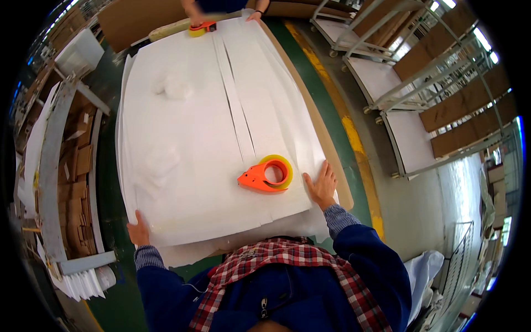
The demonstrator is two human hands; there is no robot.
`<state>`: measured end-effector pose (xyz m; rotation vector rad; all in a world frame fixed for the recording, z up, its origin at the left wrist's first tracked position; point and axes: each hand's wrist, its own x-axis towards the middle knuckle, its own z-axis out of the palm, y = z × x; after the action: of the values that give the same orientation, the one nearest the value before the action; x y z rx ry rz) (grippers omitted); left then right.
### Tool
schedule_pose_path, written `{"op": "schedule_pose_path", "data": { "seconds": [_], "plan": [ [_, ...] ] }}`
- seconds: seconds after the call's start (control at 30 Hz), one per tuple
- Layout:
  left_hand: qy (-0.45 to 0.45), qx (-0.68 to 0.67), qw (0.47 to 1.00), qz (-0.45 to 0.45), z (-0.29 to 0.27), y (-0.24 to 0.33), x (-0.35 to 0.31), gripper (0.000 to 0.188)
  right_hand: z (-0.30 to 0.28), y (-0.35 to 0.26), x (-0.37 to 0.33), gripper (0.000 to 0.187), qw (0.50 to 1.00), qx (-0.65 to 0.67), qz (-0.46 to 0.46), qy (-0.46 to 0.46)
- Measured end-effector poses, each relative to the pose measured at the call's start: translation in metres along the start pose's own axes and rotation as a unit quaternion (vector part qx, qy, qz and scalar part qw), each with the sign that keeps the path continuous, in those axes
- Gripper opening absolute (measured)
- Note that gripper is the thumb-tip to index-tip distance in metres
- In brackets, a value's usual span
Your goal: The person wraps a large white rectangular object with white paper and secures it with orange tape. They smooth the paper, fold edges, and apply tape along seams while a coworker assists on the opposite side.
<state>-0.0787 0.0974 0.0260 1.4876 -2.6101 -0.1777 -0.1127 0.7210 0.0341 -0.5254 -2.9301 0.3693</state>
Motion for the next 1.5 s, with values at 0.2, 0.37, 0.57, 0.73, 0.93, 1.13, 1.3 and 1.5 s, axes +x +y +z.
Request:
{"op": "schedule_pose_path", "data": {
  "seconds": [0.2, 0.37, 0.57, 0.73, 0.93, 1.13, 1.3, 1.5],
  "plan": [
    [-0.045, -0.016, 0.999, -0.002, -0.014, 0.006, -0.004, 0.09, -0.004, -0.006, 0.001, 0.089, 0.999, -0.051, -0.018, 0.0],
    [-0.089, -0.025, 0.995, 0.024, -0.011, -0.003, 0.009, 0.094, -0.013, -0.01, 0.004, 0.09, 1.0, -0.014, 0.004, -0.026],
    [-0.261, -0.142, 0.953, 0.063, -0.003, -0.042, 0.05, 0.097, -0.01, -0.005, 0.01, 0.088, 0.999, 0.018, 0.026, -0.025],
    [-0.321, -0.13, 0.938, 0.031, -0.025, -0.04, 0.047, 0.104, -0.044, 0.015, 0.03, 0.081, 0.913, 0.305, 0.209, -0.171],
    [-0.324, -0.084, 0.942, 0.039, -0.023, -0.038, 0.05, 0.112, -0.05, 0.018, 0.024, 0.098, 0.908, 0.211, 0.27, -0.242],
    [-0.332, -0.11, 0.936, 0.036, 0.0, -0.047, 0.065, 0.109, -0.04, 0.02, 0.018, 0.102, 0.944, 0.169, 0.227, -0.168],
    [-0.327, -0.201, 0.923, 0.015, 0.006, -0.054, 0.061, 0.099, -0.026, 0.018, 0.016, 0.098, 0.961, 0.12, 0.21, -0.134],
    [-0.32, -0.211, 0.923, 0.042, -0.011, -0.039, 0.041, 0.087, -0.032, 0.004, 0.011, 0.087, 0.962, 0.076, 0.247, -0.087]
  ]
}}
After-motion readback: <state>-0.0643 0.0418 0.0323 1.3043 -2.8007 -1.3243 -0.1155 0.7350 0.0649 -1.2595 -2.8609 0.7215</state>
